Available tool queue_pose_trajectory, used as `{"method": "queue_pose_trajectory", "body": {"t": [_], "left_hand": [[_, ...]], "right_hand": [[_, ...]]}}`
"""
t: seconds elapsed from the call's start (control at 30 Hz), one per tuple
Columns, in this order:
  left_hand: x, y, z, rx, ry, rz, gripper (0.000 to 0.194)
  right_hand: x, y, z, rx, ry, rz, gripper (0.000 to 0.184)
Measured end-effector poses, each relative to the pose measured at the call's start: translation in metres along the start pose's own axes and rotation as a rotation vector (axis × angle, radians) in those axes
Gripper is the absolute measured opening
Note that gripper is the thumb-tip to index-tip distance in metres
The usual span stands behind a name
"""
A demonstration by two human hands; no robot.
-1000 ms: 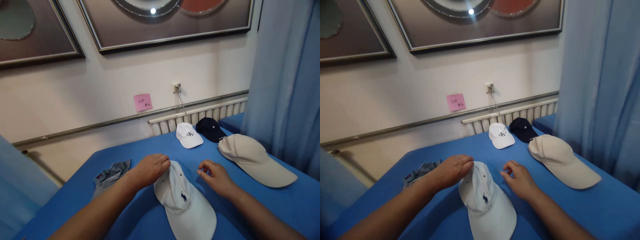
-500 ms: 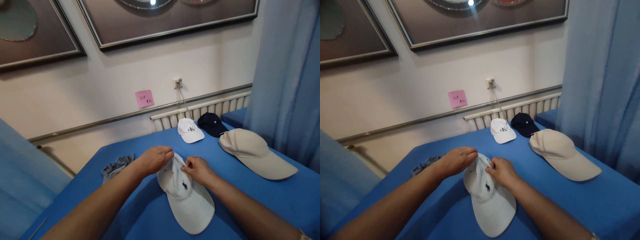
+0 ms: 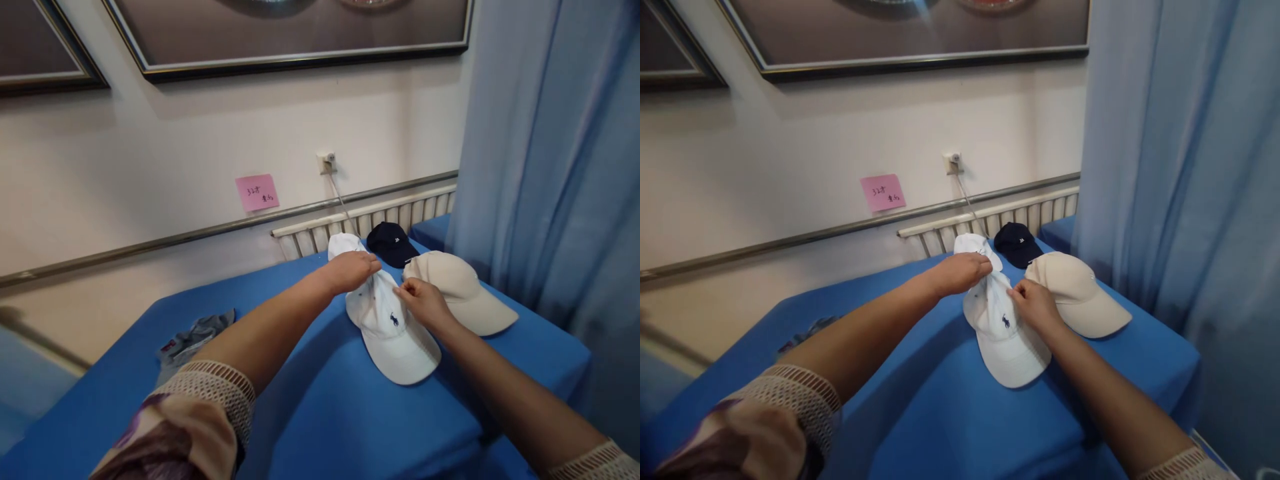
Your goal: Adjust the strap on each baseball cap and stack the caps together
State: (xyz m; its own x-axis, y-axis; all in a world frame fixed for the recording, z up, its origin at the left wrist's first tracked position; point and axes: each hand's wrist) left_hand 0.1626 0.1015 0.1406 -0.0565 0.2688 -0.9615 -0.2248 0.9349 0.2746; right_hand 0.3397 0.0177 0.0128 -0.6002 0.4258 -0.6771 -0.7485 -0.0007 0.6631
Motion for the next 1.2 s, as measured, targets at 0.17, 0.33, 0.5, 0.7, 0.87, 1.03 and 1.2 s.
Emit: {"method": "queue_pose_trajectory", "body": {"t": [0.17, 0.33, 0.5, 0.7, 0.87, 1.03, 1.2], "left_hand": [[0.017, 0.008, 0.031, -0.015, 0.006, -0.001, 0.017], [0.023, 0.015, 0.045, -0.042, 0.01, -0.028, 0.019], [0.025, 0.018, 0.049, -0.084, -0.02, -0.083, 0.022], [0.027, 0.014, 0.054, -0.094, -0.022, -0.088, 0.019], [0.029, 0.012, 0.059, -0.109, -0.038, -0.095, 0.02], [0.032, 0.007, 0.049, -0.157, -0.105, -0.116, 0.024], [0.043, -0.012, -0.015, -0.285, -0.302, -0.339, 0.029]], "right_hand": [[-0.004, -0.016, 0.012, 0.031, -0.035, -0.08, 0.027], [-0.004, -0.021, 0.024, 0.054, -0.026, -0.149, 0.026], [-0.011, -0.024, 0.035, 0.023, -0.013, -0.237, 0.025], [-0.019, -0.031, 0.037, 0.011, -0.01, -0.295, 0.027], [-0.021, -0.032, 0.035, 0.058, -0.041, -0.276, 0.027], [-0.017, -0.035, 0.029, 0.07, -0.002, -0.248, 0.023], [-0.018, -0.022, 0.015, 0.02, -0.301, -0.117, 0.02]]}}
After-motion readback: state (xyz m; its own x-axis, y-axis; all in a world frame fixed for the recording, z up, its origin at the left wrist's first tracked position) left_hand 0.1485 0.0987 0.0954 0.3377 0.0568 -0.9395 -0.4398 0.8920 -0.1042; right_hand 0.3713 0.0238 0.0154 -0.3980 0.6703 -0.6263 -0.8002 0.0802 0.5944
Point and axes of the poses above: each hand's wrist, its own z-axis towards the middle knuckle, its own x-axis out of the palm, y = z × x, and after that the axes turned 10 degrees about -z, right-handed
